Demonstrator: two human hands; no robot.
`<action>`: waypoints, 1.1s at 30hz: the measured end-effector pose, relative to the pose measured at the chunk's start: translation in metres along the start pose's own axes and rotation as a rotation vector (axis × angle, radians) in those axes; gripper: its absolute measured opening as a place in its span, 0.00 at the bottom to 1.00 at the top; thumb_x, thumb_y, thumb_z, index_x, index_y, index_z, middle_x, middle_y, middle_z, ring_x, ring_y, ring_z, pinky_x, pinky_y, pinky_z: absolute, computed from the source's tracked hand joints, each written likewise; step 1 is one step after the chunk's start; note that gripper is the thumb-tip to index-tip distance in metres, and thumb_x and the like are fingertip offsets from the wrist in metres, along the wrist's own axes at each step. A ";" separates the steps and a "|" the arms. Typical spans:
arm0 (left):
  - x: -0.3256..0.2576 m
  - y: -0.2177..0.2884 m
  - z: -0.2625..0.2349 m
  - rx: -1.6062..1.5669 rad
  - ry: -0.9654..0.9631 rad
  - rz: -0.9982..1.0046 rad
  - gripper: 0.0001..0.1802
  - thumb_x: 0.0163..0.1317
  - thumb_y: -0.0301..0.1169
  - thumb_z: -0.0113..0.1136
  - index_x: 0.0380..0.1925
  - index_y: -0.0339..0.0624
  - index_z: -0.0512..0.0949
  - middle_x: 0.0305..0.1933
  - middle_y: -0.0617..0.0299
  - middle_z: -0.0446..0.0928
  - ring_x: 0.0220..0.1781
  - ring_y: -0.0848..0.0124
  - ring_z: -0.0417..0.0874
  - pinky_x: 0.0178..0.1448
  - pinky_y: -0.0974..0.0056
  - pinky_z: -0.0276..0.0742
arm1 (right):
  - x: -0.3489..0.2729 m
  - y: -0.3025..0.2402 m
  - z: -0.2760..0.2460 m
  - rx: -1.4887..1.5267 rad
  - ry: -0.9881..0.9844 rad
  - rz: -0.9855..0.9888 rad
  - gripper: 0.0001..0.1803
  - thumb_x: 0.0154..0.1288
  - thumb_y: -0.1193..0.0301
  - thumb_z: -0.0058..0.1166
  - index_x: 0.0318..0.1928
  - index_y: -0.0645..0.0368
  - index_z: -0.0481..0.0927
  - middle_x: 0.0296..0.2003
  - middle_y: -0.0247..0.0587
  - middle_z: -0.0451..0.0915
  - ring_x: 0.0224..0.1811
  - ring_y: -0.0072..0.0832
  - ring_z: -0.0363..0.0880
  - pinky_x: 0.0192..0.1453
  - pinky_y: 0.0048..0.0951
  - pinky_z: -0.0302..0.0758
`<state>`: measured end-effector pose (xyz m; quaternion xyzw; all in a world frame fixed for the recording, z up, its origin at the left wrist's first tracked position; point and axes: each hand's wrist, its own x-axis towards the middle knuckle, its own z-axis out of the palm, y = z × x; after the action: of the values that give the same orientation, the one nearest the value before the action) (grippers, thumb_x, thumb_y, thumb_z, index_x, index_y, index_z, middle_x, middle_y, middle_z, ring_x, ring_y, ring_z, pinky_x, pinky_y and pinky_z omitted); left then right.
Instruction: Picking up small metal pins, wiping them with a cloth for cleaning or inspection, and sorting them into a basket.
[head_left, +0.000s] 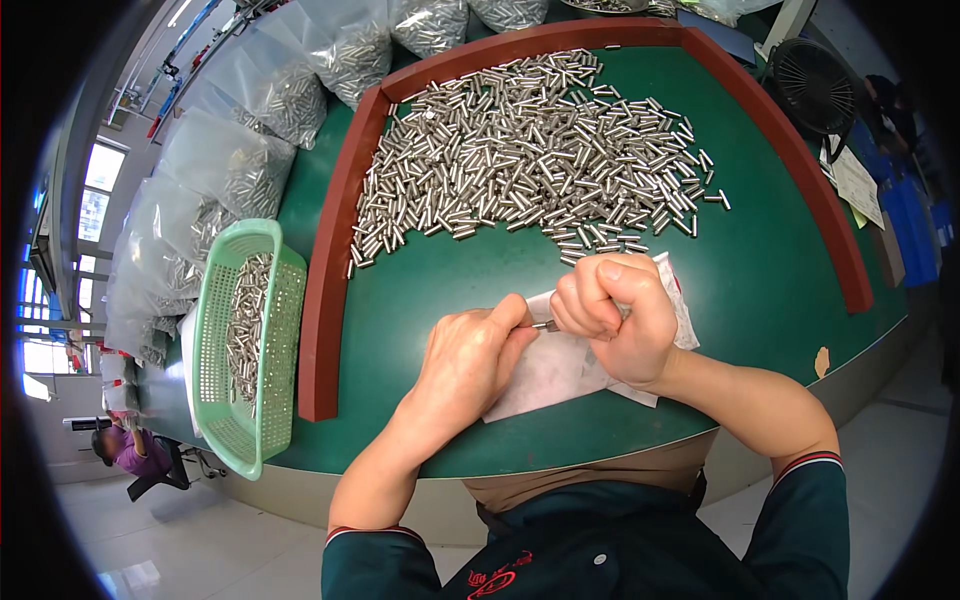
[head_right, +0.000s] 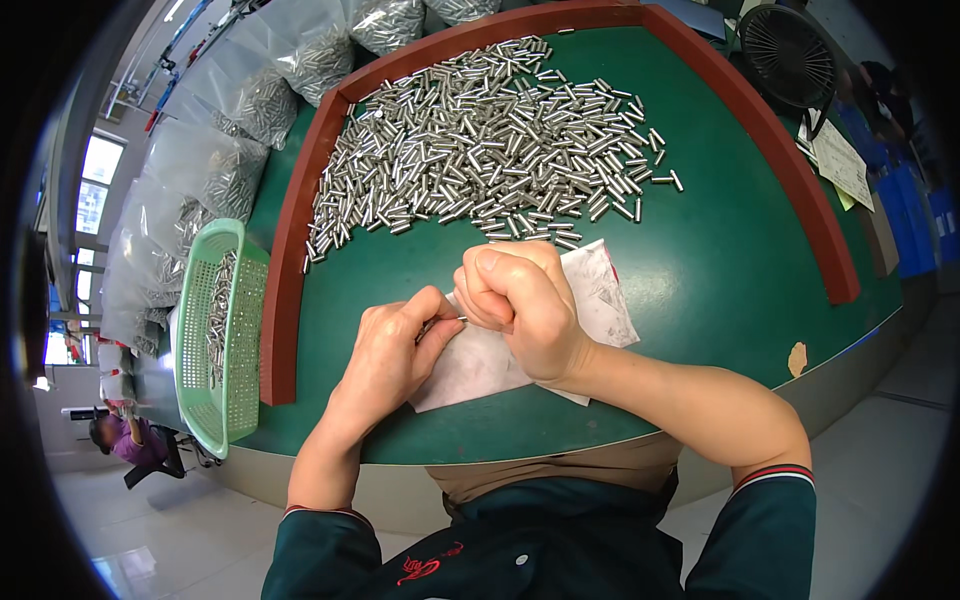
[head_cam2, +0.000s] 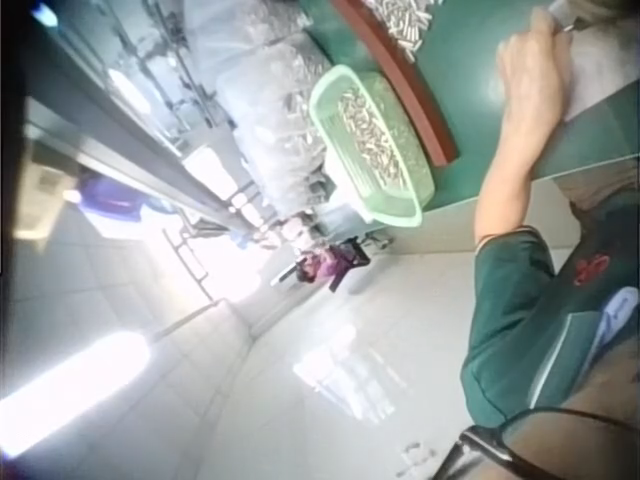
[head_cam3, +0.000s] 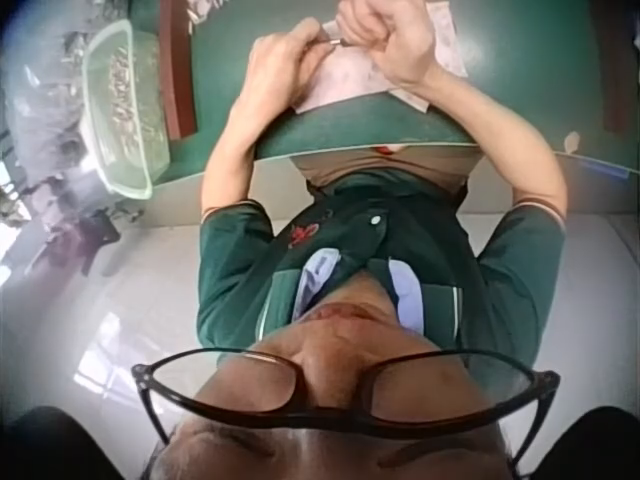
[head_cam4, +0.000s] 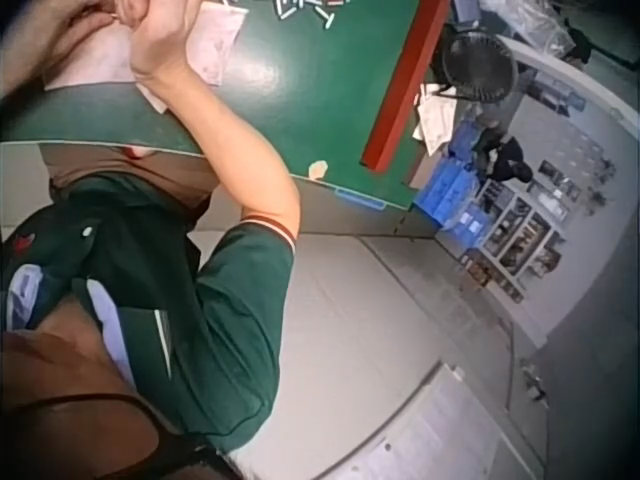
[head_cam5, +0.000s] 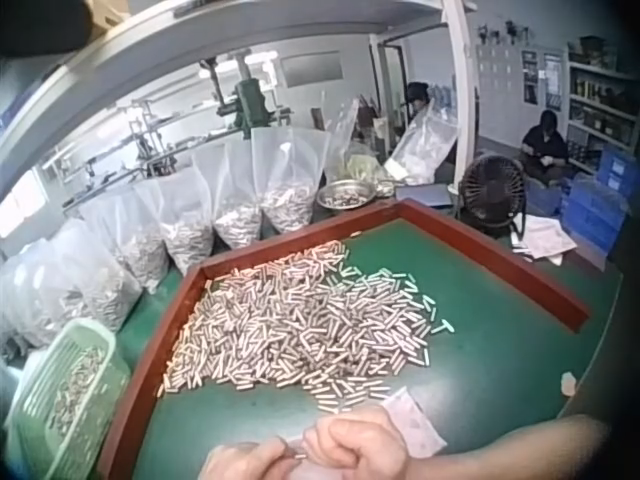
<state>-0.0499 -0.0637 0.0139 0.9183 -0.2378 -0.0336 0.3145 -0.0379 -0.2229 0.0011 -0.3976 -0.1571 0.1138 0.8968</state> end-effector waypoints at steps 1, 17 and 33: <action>0.000 0.000 0.000 -0.001 0.000 -0.001 0.07 0.49 0.24 0.58 0.22 0.36 0.69 0.16 0.52 0.71 0.19 0.56 0.73 0.22 0.60 0.65 | 0.000 0.001 0.000 -0.006 0.001 -0.001 0.21 0.58 0.64 0.35 0.10 0.54 0.54 0.07 0.28 0.53 0.10 0.18 0.44 0.16 0.23 0.45; 0.004 -0.002 0.001 -0.036 0.013 0.008 0.07 0.50 0.25 0.55 0.22 0.36 0.67 0.17 0.49 0.71 0.20 0.51 0.71 0.23 0.55 0.66 | 0.004 0.003 0.010 -0.190 0.022 -0.025 0.20 0.58 0.67 0.34 0.10 0.56 0.53 0.08 0.29 0.52 0.12 0.17 0.45 0.18 0.22 0.45; 0.010 -0.029 -0.021 -1.780 -0.095 -0.568 0.07 0.59 0.26 0.50 0.37 0.38 0.69 0.26 0.63 0.69 0.17 0.84 0.57 0.20 0.80 0.55 | 0.002 -0.002 0.008 -0.056 0.040 0.040 0.21 0.60 0.65 0.32 0.10 0.54 0.53 0.06 0.29 0.51 0.10 0.18 0.43 0.17 0.23 0.45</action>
<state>-0.0245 -0.0371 0.0144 0.3608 0.0963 -0.3166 0.8719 -0.0387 -0.2178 0.0084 -0.4276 -0.1341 0.1191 0.8860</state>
